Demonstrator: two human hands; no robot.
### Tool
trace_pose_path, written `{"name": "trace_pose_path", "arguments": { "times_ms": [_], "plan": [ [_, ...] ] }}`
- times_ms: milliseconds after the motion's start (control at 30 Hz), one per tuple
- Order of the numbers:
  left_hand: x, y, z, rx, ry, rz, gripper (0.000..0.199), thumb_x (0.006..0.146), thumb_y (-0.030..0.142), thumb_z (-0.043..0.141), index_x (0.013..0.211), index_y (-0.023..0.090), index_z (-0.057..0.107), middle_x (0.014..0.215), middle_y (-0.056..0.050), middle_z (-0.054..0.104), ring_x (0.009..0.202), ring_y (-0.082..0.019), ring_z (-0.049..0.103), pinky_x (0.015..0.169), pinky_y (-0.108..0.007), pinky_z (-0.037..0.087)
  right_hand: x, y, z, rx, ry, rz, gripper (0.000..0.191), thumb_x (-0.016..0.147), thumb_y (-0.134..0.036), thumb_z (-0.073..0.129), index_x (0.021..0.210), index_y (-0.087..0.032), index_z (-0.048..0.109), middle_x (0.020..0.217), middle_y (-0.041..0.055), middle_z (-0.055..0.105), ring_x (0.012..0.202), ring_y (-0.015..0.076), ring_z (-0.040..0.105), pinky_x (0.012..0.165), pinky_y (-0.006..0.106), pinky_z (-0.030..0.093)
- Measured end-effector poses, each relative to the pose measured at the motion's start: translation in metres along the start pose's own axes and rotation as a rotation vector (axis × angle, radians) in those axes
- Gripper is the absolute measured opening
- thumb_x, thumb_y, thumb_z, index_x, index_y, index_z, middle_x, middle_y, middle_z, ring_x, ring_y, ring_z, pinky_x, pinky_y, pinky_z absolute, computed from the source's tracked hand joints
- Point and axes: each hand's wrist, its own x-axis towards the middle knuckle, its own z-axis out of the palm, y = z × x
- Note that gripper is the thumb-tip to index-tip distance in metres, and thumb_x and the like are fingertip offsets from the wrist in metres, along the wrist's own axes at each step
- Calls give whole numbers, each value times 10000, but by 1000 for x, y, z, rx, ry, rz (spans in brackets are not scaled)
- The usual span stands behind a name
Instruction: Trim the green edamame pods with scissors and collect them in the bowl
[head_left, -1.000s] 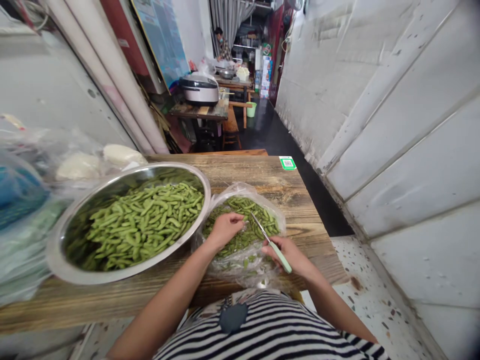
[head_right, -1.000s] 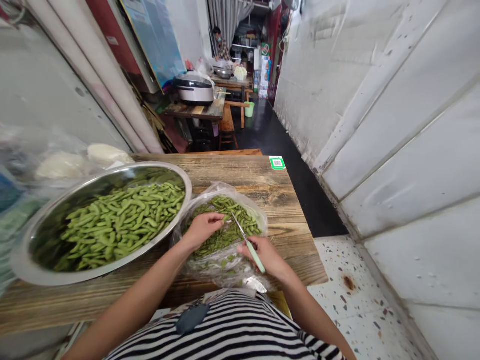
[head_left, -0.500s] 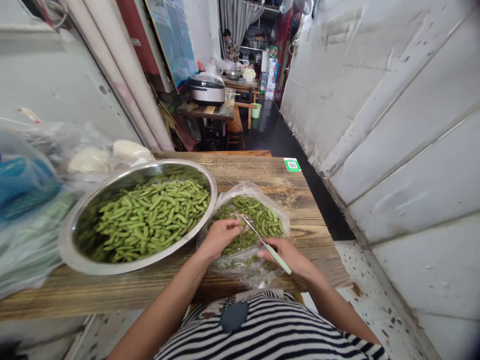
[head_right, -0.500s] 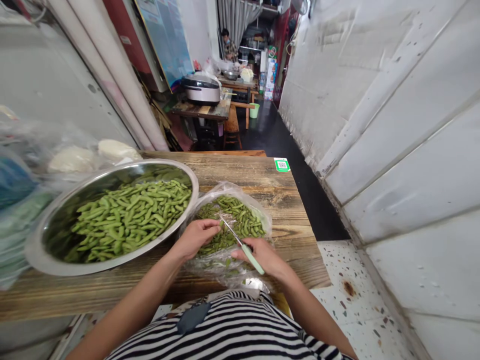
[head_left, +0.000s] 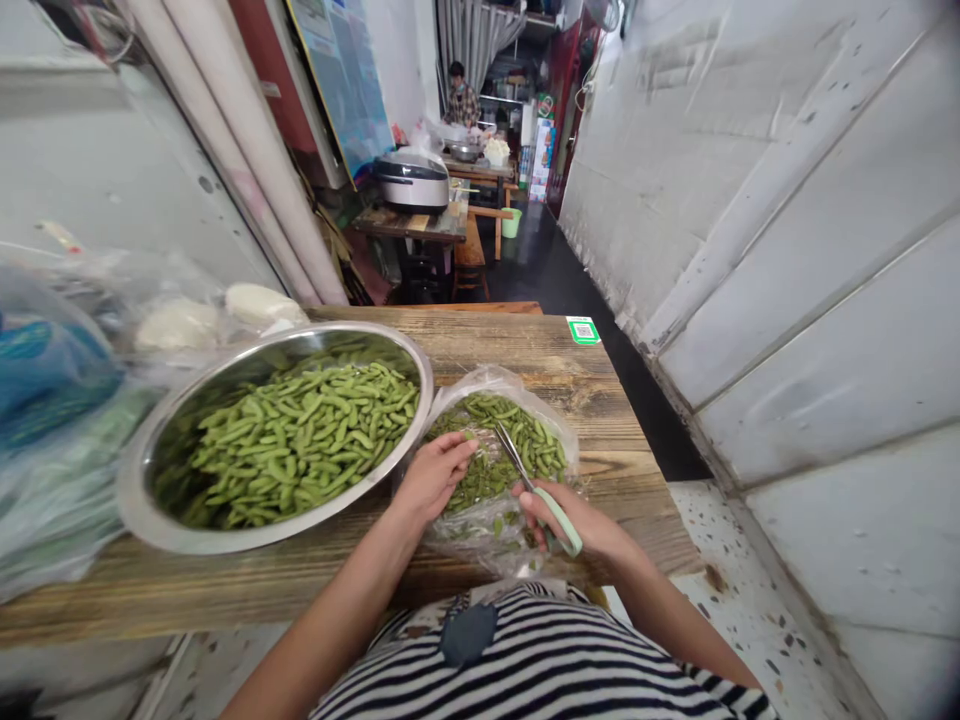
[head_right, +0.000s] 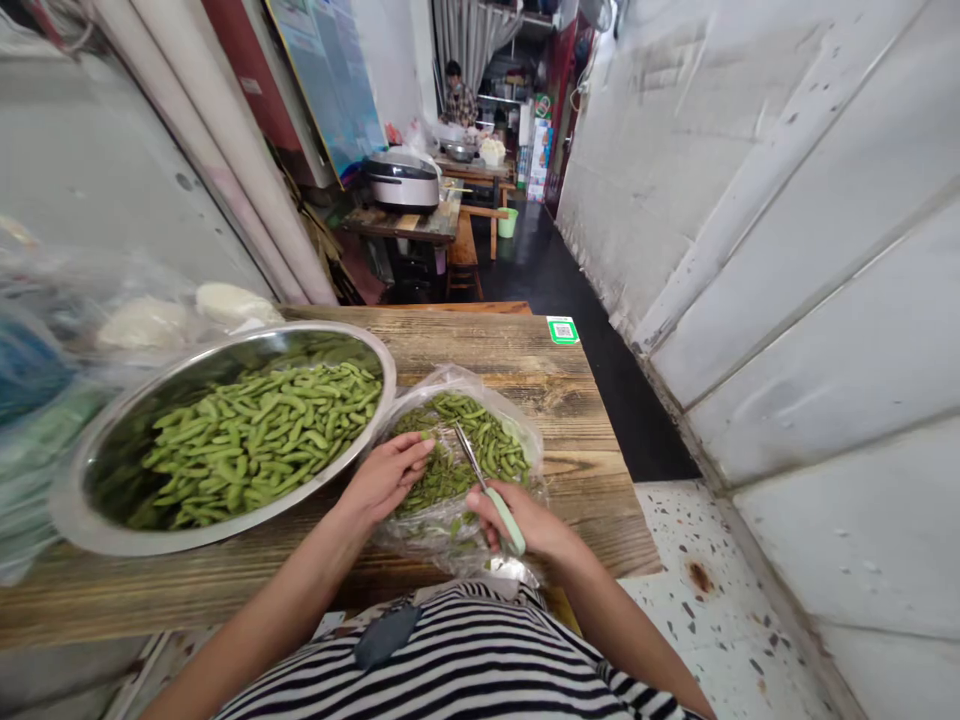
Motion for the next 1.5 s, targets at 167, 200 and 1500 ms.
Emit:
{"name": "trace_pose_path", "arguments": {
  "times_ms": [167, 200, 1500],
  "plan": [
    [-2, -7, 7, -13, 24, -21, 427, 474, 299, 849, 762, 116, 592, 527, 54, 513, 405, -6, 354, 353, -129, 142, 0, 6, 3, -19, -35, 7, 493, 808, -659, 479, 873, -171, 507, 560, -56, 472, 409, 80, 449, 389, 189, 365],
    [-3, -7, 8, -1, 26, -21, 425, 473, 300, 848, 759, 113, 596, 529, 50, 521, 408, -7, 363, 354, -129, 148, 1, 7, 4, -19, -31, 8, 491, 805, -655, 489, 882, -171, 510, 553, -58, 471, 397, 79, 447, 382, 188, 359],
    [28, -17, 4, 1451, -58, 409, 102, 739, 128, 553, 732, 157, 650, 739, -57, 654, 722, -177, 592, 709, -281, 434, -5, 13, -8, 94, 152, 67, 437, 722, -565, 645, 852, -159, 549, 439, -104, 386, 344, 53, 349, 304, 154, 332]
  ]
}}
